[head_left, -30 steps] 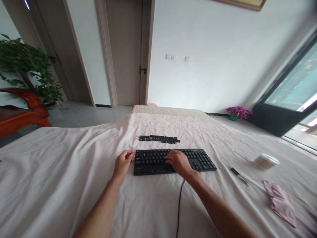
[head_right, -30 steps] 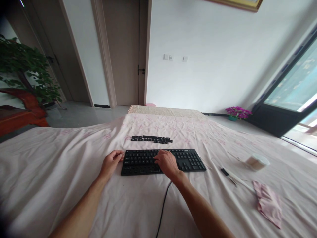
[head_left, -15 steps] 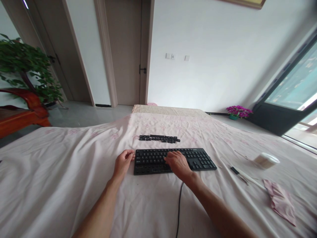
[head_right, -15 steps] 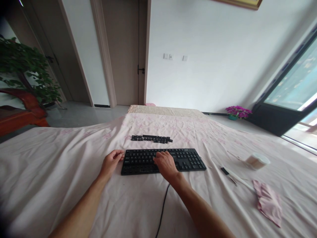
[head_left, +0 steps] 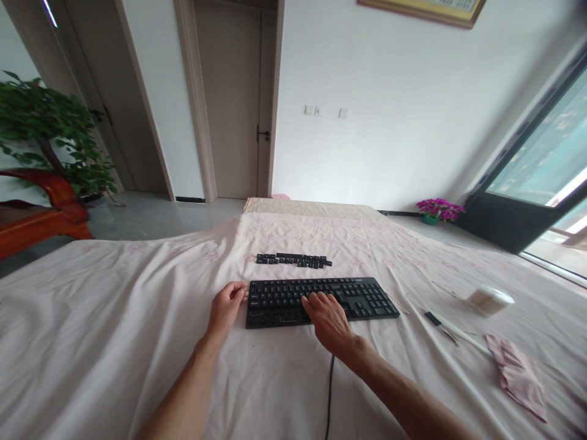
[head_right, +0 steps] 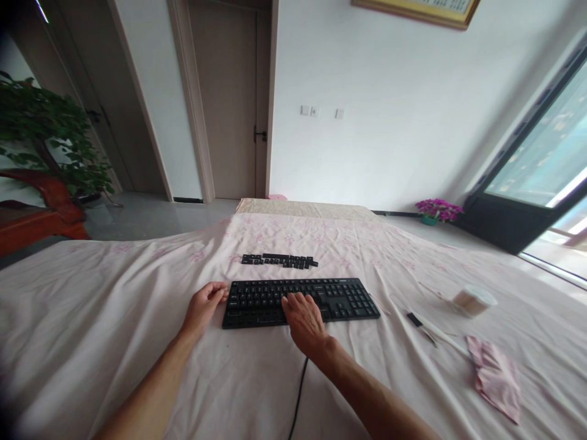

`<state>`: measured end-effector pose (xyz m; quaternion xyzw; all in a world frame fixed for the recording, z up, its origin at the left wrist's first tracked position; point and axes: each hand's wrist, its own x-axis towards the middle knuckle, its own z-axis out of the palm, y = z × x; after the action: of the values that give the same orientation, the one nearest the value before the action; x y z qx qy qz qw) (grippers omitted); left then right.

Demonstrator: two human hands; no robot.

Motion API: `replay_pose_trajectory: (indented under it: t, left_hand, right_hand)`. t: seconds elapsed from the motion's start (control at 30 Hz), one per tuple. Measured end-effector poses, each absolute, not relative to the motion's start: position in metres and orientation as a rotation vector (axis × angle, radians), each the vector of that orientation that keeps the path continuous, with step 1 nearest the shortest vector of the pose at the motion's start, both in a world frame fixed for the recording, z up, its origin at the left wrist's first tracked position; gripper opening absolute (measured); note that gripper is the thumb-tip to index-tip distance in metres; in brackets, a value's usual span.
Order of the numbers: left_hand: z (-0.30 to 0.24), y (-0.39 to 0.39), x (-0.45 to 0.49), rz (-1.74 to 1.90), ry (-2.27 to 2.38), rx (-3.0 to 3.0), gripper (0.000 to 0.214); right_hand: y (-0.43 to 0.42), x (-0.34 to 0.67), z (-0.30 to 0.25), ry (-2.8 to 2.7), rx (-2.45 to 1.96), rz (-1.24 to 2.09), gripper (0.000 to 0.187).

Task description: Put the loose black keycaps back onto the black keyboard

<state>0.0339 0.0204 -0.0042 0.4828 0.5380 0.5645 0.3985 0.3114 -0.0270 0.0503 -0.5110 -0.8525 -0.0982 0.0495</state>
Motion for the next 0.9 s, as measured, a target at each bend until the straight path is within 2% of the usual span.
replay_pose_trajectory:
  t: [0.2, 0.33, 0.5, 0.9]
  left_hand:
    - [-0.007, 0.023, 0.032, 1.396, 1.366, 1.263, 0.030]
    - [-0.008, 0.024, 0.031, 1.391, 1.361, 1.264, 0.029]
    - [-0.006, 0.023, 0.032, 1.401, 1.358, 1.245, 0.030]
    - [-0.009, 0.027, 0.031, 1.387, 1.363, 1.249, 0.030]
  right_hand:
    - [0.015, 0.326, 0.061, -2.372, -1.595, 0.017, 0.035]
    - [0.062, 0.325, 0.066, -2.211, -1.742, -0.052, 0.034]
    - [0.103, 0.313, 0.063, -2.259, -1.881, -0.157, 0.031]
    - [0.128, 0.297, 0.059, -2.372, -1.806, -0.119, 0.021]
